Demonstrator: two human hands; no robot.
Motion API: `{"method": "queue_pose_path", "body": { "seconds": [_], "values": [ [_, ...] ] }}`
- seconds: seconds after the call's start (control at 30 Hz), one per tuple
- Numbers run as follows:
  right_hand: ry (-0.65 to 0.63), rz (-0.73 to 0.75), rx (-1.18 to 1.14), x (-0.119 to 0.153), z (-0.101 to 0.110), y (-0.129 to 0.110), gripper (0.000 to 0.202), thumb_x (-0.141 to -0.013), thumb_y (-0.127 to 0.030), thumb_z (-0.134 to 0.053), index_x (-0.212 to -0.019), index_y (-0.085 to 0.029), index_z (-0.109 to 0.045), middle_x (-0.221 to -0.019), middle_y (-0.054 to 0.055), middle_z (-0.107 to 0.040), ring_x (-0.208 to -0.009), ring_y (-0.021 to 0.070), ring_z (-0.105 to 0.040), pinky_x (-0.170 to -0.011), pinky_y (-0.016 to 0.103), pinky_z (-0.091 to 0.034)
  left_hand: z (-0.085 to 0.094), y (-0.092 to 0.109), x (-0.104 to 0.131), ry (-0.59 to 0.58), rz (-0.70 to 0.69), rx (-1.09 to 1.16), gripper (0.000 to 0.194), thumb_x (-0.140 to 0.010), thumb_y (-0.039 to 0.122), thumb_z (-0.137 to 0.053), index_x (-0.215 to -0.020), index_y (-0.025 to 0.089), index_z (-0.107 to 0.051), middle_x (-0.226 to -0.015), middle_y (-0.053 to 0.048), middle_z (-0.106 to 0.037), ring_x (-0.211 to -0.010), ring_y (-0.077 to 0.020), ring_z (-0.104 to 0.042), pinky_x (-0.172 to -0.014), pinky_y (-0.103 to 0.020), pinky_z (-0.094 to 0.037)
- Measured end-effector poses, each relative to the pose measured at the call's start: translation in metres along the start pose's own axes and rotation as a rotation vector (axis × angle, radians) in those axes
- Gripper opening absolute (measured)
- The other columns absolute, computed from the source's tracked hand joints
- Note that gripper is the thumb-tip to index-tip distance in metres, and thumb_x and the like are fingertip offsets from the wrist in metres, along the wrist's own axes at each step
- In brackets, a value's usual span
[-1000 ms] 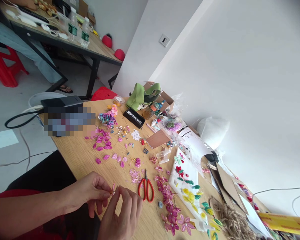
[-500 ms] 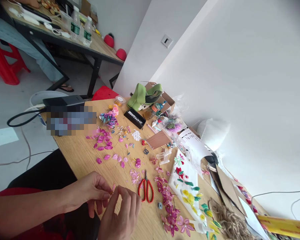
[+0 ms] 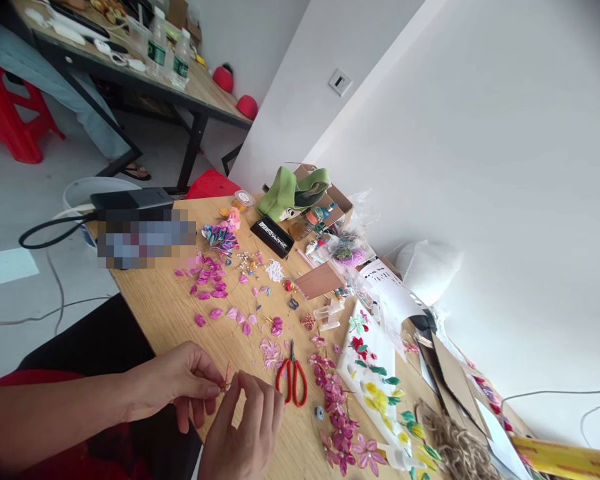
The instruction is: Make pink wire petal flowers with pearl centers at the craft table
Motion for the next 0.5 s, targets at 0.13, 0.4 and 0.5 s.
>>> {"method": "queue_pose_path", "body": {
  "seconds": [0.13, 0.4, 0.5],
  "values": [
    [-0.012, 0.0, -0.007, -0.0001, -0.0007, -0.0005, 0.003, -0.087, -0.016, -0.06, -0.084, -0.016, -0.062, -0.073, 0.005, -0.063, -0.069, 0.0177, -0.057, -0.067, 0.031, -0.043, 0.0, 0.0008, 0.0007, -0.012, 0.009, 0.002, 0.033, -0.055, 0.038, -0.083, -0.065, 0.009, -0.07, -0.057, -0.004, -0.066, -0.044, -0.0118, -0.058, -0.042, -0.022, -0.042],
    [-0.036, -0.055, -0.076, -0.0005, -0.0012, -0.0033, 0.004, -0.087, -0.015, -0.06, -0.085, -0.018, -0.061, -0.074, 0.003, -0.062, -0.07, 0.0171, -0.057, -0.067, 0.03, -0.044, 0.0012, 0.0035, 0.0015, 0.006, -0.002, -0.01, 0.034, -0.054, 0.038, -0.083, -0.068, 0.009, -0.072, -0.059, -0.005, -0.067, -0.046, -0.013, -0.06, -0.047, -0.025, -0.046],
    [-0.047, -0.074, -0.073, 0.0002, -0.0019, -0.0027, 0.003, -0.088, -0.017, -0.06, -0.085, -0.019, -0.06, -0.074, 0.003, -0.062, -0.07, 0.0174, -0.058, -0.068, 0.031, -0.044, 0.0019, 0.0023, 0.0004, -0.004, -0.004, -0.021, 0.033, -0.054, 0.038, -0.082, -0.07, 0.01, -0.073, -0.06, -0.005, -0.068, -0.047, -0.0131, -0.06, -0.046, -0.024, -0.045]
  ]
}}
Point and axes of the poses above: each hand's wrist, its own x-axis away from the middle knuckle, its own z-axis out of the back of the hand, y = z × x, the point moved 5 cm from there along -x, towards the middle knuckle
